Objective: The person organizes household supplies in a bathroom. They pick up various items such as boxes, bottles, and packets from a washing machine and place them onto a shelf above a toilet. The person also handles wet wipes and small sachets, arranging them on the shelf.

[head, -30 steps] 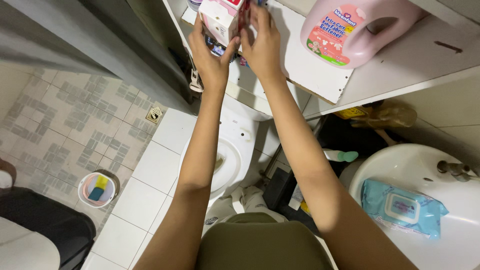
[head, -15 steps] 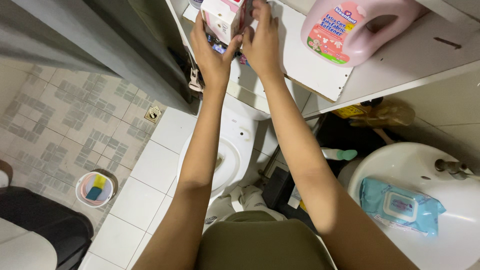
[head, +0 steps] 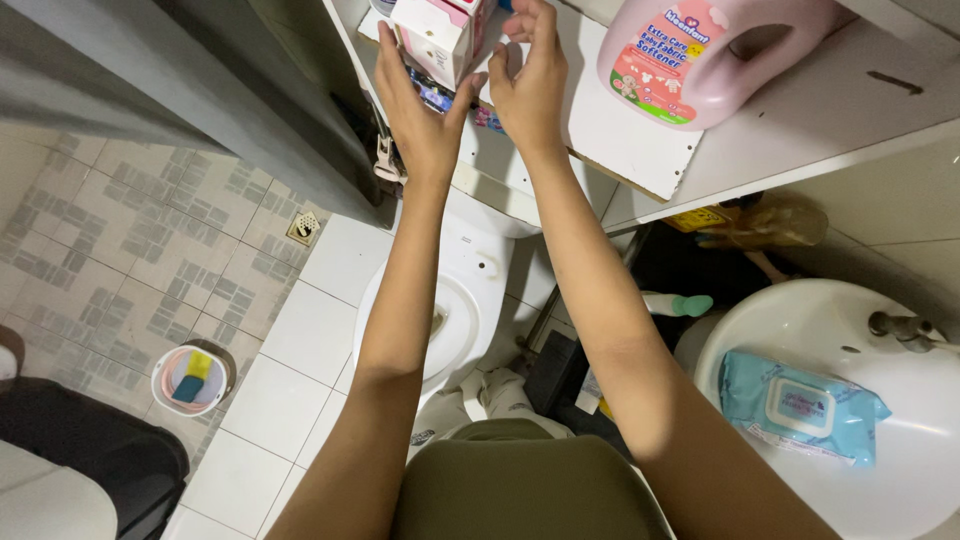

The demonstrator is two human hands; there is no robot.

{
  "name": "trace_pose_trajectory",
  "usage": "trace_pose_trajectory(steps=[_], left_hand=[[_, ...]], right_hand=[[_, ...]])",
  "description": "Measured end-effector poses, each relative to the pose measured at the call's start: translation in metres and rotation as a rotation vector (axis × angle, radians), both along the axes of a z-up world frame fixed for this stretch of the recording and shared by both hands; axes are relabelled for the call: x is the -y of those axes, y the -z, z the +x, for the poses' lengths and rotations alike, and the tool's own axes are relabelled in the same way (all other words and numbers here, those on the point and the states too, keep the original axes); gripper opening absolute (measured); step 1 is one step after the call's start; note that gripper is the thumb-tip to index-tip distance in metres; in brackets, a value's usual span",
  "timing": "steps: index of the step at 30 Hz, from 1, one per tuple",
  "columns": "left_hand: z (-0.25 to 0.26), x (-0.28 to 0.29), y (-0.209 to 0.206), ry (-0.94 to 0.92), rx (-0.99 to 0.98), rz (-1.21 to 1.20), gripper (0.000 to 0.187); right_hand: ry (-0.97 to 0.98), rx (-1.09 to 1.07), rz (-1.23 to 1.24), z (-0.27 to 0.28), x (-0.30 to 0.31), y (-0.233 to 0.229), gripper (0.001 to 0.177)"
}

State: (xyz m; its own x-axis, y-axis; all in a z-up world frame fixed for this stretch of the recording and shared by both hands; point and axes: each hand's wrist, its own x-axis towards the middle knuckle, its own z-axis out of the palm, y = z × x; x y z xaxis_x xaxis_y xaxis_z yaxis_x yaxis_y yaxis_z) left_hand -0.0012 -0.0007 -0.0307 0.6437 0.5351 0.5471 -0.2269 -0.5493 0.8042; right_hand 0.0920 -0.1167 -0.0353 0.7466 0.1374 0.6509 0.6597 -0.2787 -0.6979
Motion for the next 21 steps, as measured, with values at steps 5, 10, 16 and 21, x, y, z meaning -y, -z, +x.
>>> trace_pose_trajectory(steps=[5, 10, 16, 21], left_hand=[[-0.002, 0.0, 0.002, -0.053, 0.017, 0.09, 0.105], [0.001, -0.005, 0.011, -0.072, 0.011, 0.159, 0.089], [0.005, -0.007, 0.012, -0.044, -0.03, 0.105, 0.091], [0.004, -0.003, 0.008, -0.02, -0.014, 0.088, 0.099]], right_hand=[[-0.043, 0.033, 0.08, -0.002, 0.0, -0.005, 0.043], [-0.086, 0.045, 0.168, -0.026, 0.009, -0.017, 0.031], [-0.007, 0.058, 0.11, -0.098, 0.045, -0.019, 0.017], [-0.012, -0.037, 0.116, -0.161, 0.079, -0.002, 0.02]])
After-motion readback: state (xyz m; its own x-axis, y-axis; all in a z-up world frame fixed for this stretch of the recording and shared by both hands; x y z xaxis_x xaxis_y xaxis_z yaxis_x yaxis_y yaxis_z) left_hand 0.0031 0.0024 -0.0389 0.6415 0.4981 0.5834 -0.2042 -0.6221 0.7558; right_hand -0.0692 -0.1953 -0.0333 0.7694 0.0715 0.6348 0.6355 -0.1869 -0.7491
